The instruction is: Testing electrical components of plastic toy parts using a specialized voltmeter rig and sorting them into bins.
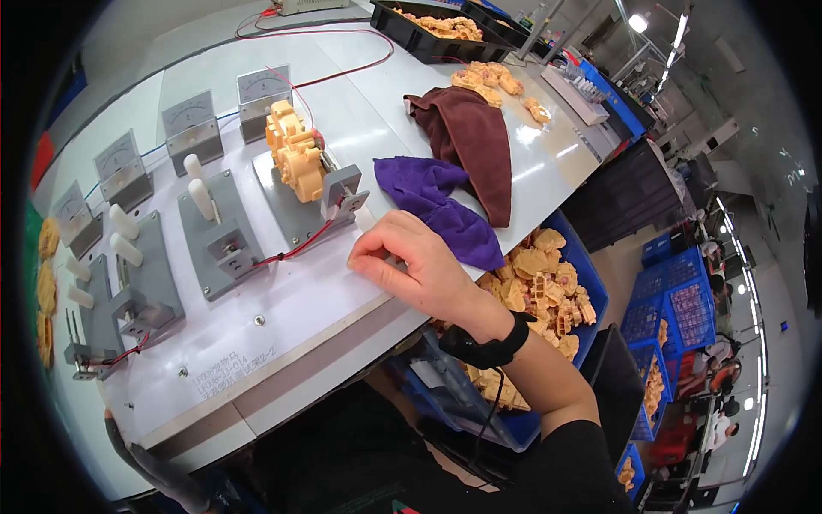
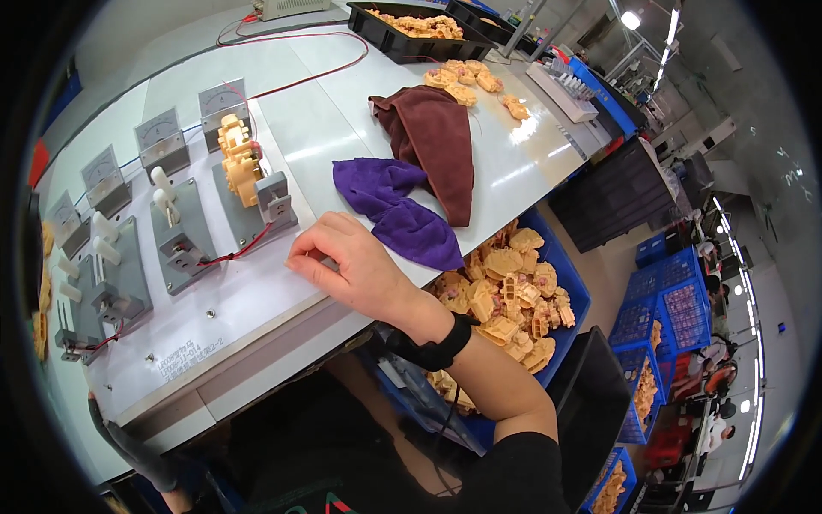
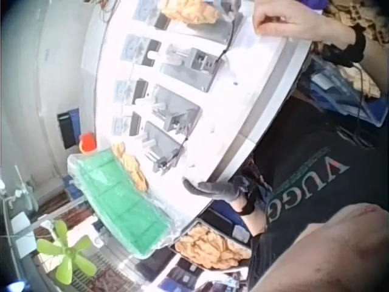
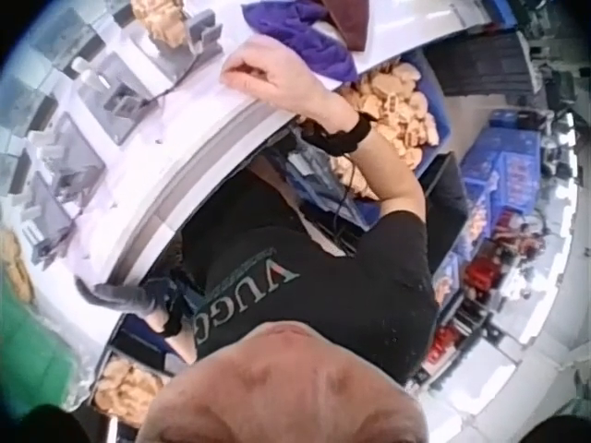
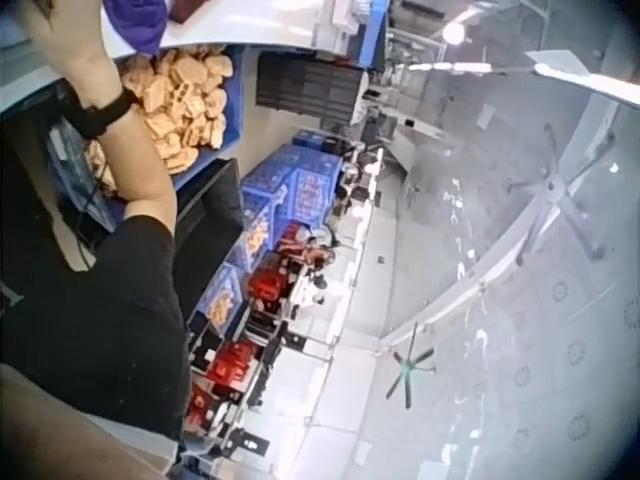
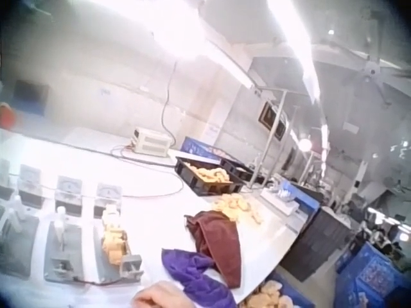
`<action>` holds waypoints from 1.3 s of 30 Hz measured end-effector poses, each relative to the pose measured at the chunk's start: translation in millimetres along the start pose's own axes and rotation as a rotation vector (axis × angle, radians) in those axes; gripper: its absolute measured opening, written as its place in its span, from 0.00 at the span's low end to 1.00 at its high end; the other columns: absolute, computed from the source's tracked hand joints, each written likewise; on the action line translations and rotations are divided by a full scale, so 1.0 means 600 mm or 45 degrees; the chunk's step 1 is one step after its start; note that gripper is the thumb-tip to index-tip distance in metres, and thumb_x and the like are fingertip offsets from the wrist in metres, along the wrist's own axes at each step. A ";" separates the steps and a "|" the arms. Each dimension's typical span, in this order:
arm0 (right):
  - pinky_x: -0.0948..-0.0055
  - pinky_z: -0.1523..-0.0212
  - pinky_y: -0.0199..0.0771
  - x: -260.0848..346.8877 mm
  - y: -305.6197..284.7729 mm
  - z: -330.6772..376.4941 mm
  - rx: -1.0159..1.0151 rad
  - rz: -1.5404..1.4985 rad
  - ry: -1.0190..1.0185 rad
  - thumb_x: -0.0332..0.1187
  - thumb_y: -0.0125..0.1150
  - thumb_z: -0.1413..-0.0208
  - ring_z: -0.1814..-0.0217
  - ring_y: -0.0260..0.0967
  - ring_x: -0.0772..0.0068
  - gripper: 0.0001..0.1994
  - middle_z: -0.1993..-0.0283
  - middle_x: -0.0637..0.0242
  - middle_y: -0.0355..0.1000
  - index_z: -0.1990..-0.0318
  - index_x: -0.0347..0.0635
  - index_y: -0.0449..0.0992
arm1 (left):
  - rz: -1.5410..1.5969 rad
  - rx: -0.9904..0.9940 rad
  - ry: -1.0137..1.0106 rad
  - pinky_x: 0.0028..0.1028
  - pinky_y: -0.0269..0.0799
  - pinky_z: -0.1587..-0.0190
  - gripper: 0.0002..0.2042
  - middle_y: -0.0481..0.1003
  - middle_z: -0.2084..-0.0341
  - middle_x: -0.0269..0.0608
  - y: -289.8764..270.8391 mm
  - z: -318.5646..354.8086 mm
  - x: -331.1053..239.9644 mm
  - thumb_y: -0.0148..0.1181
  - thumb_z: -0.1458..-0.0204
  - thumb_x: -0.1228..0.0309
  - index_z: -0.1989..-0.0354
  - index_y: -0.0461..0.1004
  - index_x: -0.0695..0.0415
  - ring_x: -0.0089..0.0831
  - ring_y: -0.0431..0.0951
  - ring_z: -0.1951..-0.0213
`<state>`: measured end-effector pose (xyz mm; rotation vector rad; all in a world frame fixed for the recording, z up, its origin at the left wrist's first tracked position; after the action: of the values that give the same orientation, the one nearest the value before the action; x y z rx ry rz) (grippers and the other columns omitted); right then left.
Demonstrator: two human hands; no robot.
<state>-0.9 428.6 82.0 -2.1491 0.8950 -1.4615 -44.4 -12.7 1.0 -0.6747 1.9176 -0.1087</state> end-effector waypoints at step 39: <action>0.74 0.60 0.64 0.000 -0.010 0.002 -0.011 -0.054 0.080 0.30 0.68 0.48 0.64 0.66 0.71 0.10 0.61 0.68 0.71 0.59 0.42 0.75 | 0.100 0.073 -0.065 0.37 0.49 0.31 0.28 0.60 0.35 0.49 -0.026 -0.006 0.020 0.38 0.36 0.60 0.31 0.54 0.64 0.39 0.57 0.33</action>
<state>1.9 432.7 85.1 -2.1520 0.8841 -1.5558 -44.6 -32.2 -1.6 -0.5582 1.8824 -0.0953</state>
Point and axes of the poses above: each hand's wrist, its own z-axis away from the middle knuckle, its own y-axis out of the palm, x = y × z, the point moved 4 cm from there along -z, towards the middle knuckle
